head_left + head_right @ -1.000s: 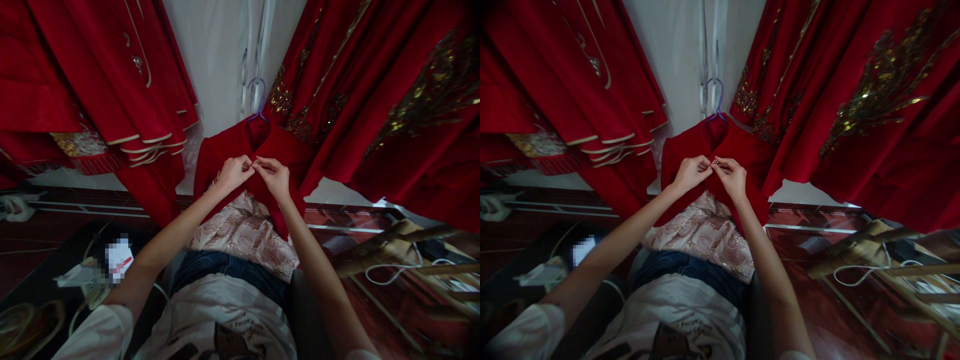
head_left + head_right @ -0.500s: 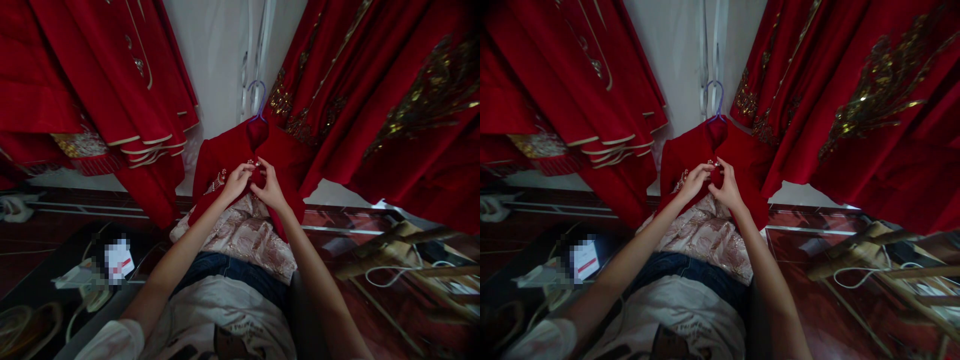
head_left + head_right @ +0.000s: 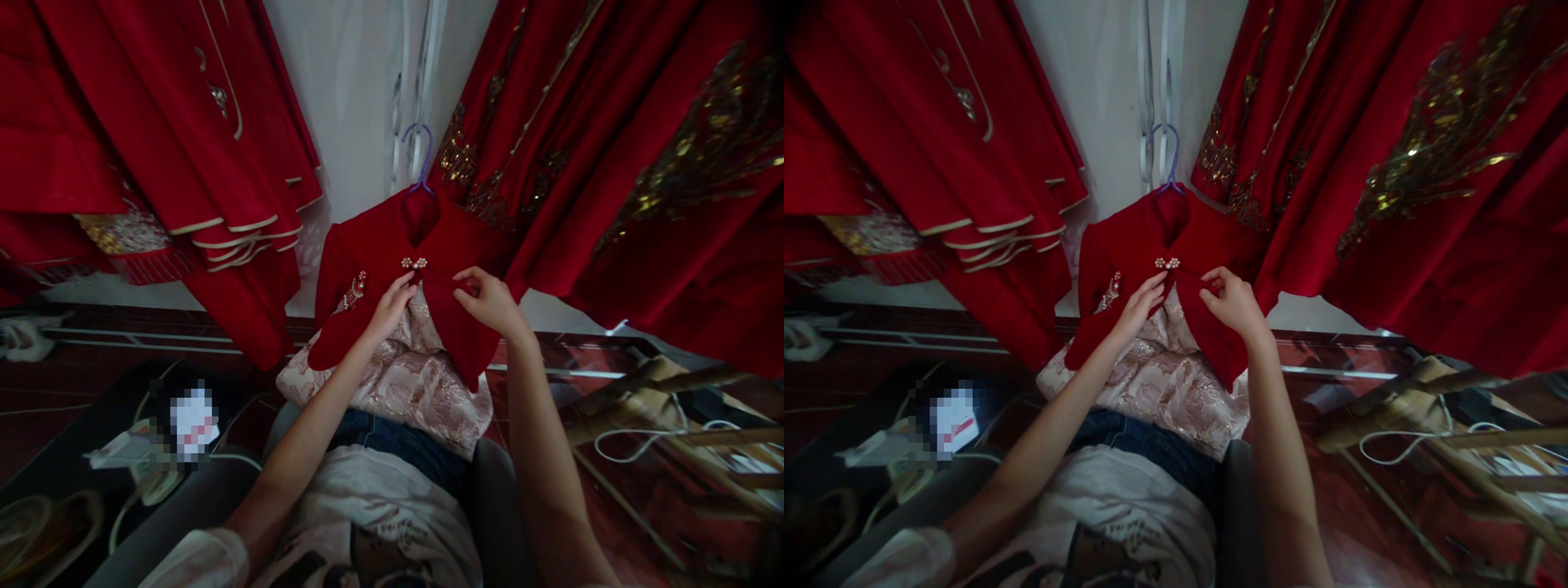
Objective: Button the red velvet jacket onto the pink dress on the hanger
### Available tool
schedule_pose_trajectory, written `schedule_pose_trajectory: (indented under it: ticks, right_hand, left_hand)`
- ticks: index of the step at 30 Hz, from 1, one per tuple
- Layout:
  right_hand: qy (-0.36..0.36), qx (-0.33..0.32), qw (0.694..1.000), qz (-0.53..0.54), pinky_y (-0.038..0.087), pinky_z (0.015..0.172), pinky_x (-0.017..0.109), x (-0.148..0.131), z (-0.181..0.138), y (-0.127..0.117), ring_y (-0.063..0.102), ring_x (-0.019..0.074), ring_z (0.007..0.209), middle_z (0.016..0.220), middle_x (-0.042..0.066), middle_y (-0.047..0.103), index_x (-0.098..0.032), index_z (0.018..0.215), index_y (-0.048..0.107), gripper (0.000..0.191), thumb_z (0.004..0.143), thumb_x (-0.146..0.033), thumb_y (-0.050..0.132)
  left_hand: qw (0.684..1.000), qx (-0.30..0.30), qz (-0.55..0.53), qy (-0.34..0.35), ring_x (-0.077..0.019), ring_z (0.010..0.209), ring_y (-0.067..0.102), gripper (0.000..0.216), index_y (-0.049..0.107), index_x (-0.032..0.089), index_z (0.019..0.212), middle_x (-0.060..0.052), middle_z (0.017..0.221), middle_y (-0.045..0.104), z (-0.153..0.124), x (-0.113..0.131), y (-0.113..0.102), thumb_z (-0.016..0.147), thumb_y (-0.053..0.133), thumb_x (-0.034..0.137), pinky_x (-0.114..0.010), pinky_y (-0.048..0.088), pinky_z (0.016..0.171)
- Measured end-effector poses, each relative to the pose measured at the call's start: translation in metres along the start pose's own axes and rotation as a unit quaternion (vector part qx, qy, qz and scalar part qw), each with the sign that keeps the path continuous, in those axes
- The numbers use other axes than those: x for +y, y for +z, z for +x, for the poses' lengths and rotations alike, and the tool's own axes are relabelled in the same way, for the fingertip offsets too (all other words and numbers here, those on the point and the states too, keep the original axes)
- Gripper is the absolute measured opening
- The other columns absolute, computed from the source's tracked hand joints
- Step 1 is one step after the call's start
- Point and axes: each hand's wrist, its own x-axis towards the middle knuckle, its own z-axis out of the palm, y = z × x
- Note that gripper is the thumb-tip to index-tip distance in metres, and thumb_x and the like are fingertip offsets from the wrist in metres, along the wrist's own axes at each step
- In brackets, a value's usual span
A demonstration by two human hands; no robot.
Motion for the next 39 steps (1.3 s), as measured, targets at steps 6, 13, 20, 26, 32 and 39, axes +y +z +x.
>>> schedule_pose_trajectory:
  ticks: [6,13,20,26,32,39]
  right_hand:
    - [-0.015,-0.121,0.952,0.280,0.053,0.072,0.030,-0.049,-0.011,0.018,0.063,0.0155,0.083,0.097,0.003,0.065,-0.023,0.102,0.055,0.029,0.077,-0.032,0.067]
    - [0.014,-0.150,0.902,0.404,0.051,0.060,0.023,-0.062,-0.012,0.068,0.057,0.0094,0.068,0.085,-0.003,0.054,-0.025,0.101,0.047,0.043,0.070,-0.034,0.076]
    - [0.056,-0.169,0.881,0.438,0.053,0.061,0.021,-0.053,-0.010,0.066,0.060,0.0080,0.069,0.085,-0.004,0.054,-0.025,0.104,0.052,0.046,0.068,-0.031,0.080]
    - [0.071,-0.148,0.879,0.448,0.057,0.071,0.025,-0.042,-0.005,0.083,0.063,0.0093,0.074,0.083,-0.004,0.058,-0.025,0.105,0.057,0.049,0.064,-0.034,0.082]
    - [0.034,-0.072,0.927,0.367,0.056,0.075,0.028,-0.035,0.012,0.117,0.064,0.0122,0.075,0.081,-0.001,0.065,-0.020,0.097,0.063,0.044,0.062,-0.036,0.082]
    - [-0.043,-0.017,0.986,0.158,0.054,0.070,0.025,-0.042,0.025,0.147,0.063,0.0114,0.068,0.081,0.002,0.069,-0.018,0.093,0.068,0.017,0.078,-0.025,0.068]
  left_hand:
    - [0.999,0.023,0.025,0.024,-0.0167,0.117,0.060,0.030,0.058,0.023,0.119,-0.006,0.127,0.064,0.000,-0.007,0.003,0.096,0.042,0.033,-0.032,0.049,0.099]
    - [0.986,0.141,0.020,0.086,-0.0148,0.079,0.063,0.020,0.061,0.017,0.089,-0.003,0.083,0.068,-0.008,-0.010,-0.008,0.088,0.053,0.035,-0.027,0.051,0.077]
    - [0.911,0.375,0.154,0.075,-0.0145,0.086,0.056,0.031,0.058,0.019,0.093,-0.005,0.100,0.060,0.000,-0.021,-0.050,0.066,0.069,0.008,-0.028,0.047,0.081]
    - [0.947,0.317,0.041,0.030,-0.0101,0.070,0.059,0.021,0.053,0.017,0.087,0.001,0.076,0.059,0.009,-0.034,-0.063,0.072,0.065,0.010,-0.023,0.048,0.071]
    - [0.953,0.301,0.007,0.027,-0.0120,0.077,0.064,0.021,0.059,0.016,0.088,-0.003,0.084,0.067,0.009,-0.036,-0.065,0.068,0.064,0.008,-0.025,0.052,0.076]
    - [0.955,0.289,-0.042,0.043,-0.0156,0.085,0.068,0.019,0.069,0.013,0.088,-0.008,0.092,0.073,0.007,-0.037,-0.071,0.070,0.062,0.012,-0.033,0.054,0.088]
